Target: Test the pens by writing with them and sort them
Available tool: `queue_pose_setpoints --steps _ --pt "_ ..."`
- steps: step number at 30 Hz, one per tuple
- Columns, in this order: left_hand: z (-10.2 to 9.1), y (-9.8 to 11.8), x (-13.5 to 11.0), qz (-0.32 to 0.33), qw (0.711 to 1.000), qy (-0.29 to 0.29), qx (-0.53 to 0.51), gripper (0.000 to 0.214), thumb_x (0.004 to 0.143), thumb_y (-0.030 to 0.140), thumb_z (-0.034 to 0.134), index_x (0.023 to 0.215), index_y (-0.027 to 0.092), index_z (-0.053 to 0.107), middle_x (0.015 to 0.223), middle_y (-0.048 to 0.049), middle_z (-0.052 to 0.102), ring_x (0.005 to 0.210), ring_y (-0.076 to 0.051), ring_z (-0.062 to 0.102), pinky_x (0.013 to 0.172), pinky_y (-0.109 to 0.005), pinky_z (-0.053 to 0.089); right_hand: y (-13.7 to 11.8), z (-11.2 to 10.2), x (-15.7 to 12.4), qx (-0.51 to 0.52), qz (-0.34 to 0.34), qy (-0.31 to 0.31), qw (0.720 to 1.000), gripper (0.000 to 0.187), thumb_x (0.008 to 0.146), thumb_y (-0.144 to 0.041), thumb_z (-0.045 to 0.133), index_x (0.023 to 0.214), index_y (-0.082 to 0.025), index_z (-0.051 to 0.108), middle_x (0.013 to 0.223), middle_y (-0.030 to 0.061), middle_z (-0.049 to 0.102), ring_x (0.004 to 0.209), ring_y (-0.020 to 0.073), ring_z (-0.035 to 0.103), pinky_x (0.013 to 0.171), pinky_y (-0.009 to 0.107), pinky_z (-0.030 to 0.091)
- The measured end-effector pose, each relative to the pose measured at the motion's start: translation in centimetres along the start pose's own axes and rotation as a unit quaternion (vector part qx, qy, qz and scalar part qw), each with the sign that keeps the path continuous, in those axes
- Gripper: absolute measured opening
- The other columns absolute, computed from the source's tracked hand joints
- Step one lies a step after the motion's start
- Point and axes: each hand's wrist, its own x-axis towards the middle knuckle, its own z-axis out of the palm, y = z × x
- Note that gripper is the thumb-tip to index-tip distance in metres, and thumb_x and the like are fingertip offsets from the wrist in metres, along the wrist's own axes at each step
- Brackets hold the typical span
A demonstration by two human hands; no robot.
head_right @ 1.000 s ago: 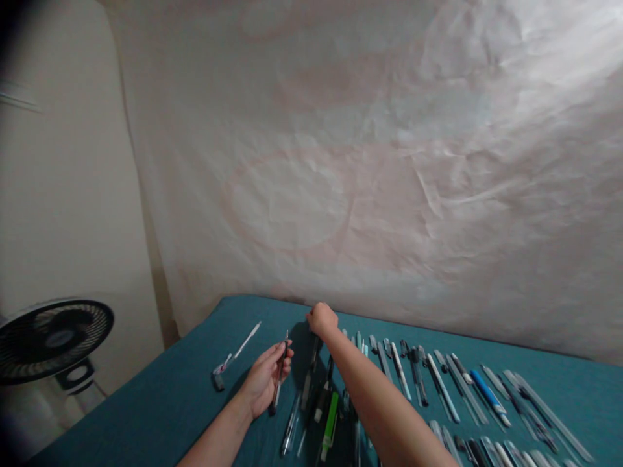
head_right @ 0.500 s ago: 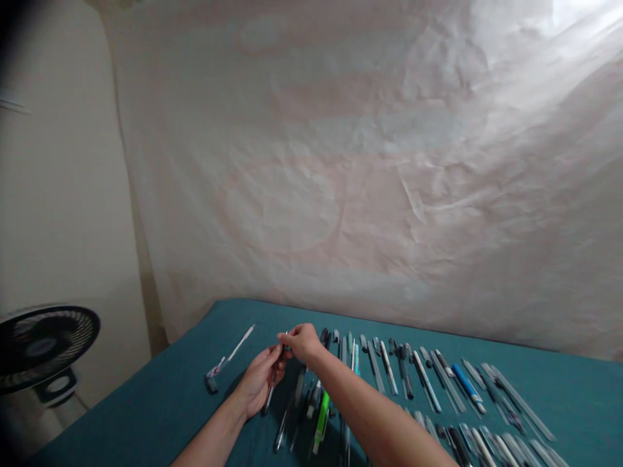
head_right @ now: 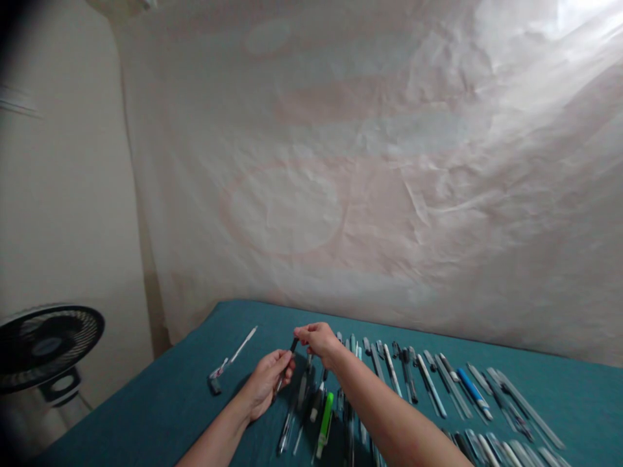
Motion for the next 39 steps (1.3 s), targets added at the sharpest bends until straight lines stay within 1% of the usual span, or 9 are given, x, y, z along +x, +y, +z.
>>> queue_pose_setpoints --steps 5,13,18,21,24,27,32,36,39 --pt "0.2 0.1 0.0 -0.002 1.000 0.003 0.000 0.025 0.068 0.035 0.066 0.072 0.014 0.054 0.061 0.0028 0.055 0.047 -0.005 0.047 0.048 -0.017 0.036 -0.3 -0.4 -0.4 0.009 0.008 -0.033 0.999 0.039 0.070 -0.051 0.057 0.081 -0.014 0.062 0.080 0.0040 0.061 0.054 0.0062 0.052 0.041 0.015 0.037" --pt "0.2 0.2 0.0 -0.007 1.000 -0.009 0.002 0.025 0.070 0.037 0.064 0.072 0.014 0.055 0.061 0.0024 0.056 0.047 -0.005 0.047 0.048 -0.017 0.036 0.4 -0.2 0.5 -0.007 0.006 0.008 1.000 0.026 0.063 -0.036 0.068 0.061 -0.012 0.058 0.051 -0.0035 0.051 0.046 0.0047 0.044 0.039 0.014 0.029" --pt "0.1 0.2 0.0 -0.011 1.000 -0.014 -0.002 0.024 0.072 0.037 0.063 0.075 0.013 0.057 0.062 0.0018 0.056 0.048 -0.004 0.047 0.048 -0.016 0.035 -0.4 -1.0 0.1 0.014 0.006 -0.053 0.998 0.024 0.062 -0.032 0.069 0.076 -0.013 0.064 0.071 0.0012 0.062 0.055 0.0054 0.051 0.048 0.015 0.038" --pt "0.1 0.2 0.1 -0.012 1.000 -0.010 -0.005 0.024 0.071 0.035 0.064 0.076 0.014 0.057 0.063 0.0019 0.057 0.047 -0.004 0.047 0.047 -0.016 0.035 -0.6 -1.0 0.1 0.010 0.004 -0.057 0.998 0.033 0.064 -0.041 0.066 0.082 -0.015 0.064 0.080 0.0031 0.063 0.058 0.0061 0.053 0.050 0.016 0.041" --pt "0.1 0.2 0.1 -0.012 1.000 -0.010 -0.008 0.023 0.070 0.034 0.065 0.075 0.013 0.056 0.063 0.0017 0.057 0.048 -0.004 0.047 0.047 -0.016 0.035 -0.4 -0.6 0.4 -0.022 0.001 -0.016 1.000 0.041 0.062 -0.052 0.064 0.077 -0.014 0.060 0.069 0.0014 0.060 0.051 0.0066 0.051 0.044 0.017 0.038" --pt "0.2 0.2 0.0 -0.011 1.000 -0.016 -0.009 0.023 0.071 0.035 0.064 0.074 0.013 0.056 0.063 0.0014 0.057 0.048 -0.004 0.047 0.047 -0.016 0.035 0.0 -0.2 0.8 -0.061 -0.012 0.028 0.998 0.038 0.059 -0.050 0.067 0.062 -0.014 0.055 0.049 -0.0034 0.051 0.042 0.0057 0.043 0.039 0.016 0.031" --pt "0.1 0.4 -0.1 -0.017 1.000 -0.022 -0.006 0.024 0.071 0.036 0.064 0.073 0.013 0.057 0.063 0.0016 0.056 0.048 -0.004 0.047 0.046 -0.015 0.034 -0.1 -0.3 1.1 -0.082 -0.039 0.022 0.996 0.030 0.061 -0.038 0.068 0.051 -0.013 0.053 0.042 -0.0062 0.045 0.038 0.0035 0.035 0.038 0.017 0.027" --pt "0.2 0.4 -0.1 -0.019 1.000 -0.023 -0.008 0.025 0.069 0.037 0.065 0.073 0.013 0.057 0.062 0.0018 0.055 0.044 -0.003 0.043 0.041 -0.014 0.029 -0.7 -1.3 1.6 -0.101 -0.058 0.022 0.993 0.027 0.069 -0.036 0.061 0.064 -0.010 0.061 0.049 -0.0034 0.051 0.039 0.0037 0.039 0.039 0.016 0.032" --pt "0.3 0.4 0.0 -0.012 1.000 -0.016 -0.013 0.025 0.069 0.037 0.065 0.073 0.013 0.056 0.061 0.0021 0.054 0.043 -0.002 0.041 0.040 -0.014 0.028 -1.2 -2.0 2.4 -0.135 -0.086 0.055 0.986 0.026 0.079 -0.032 0.050 0.086 -0.010 0.063 0.064 0.0007 0.060 0.046 0.0044 0.047 0.046 0.015 0.038"
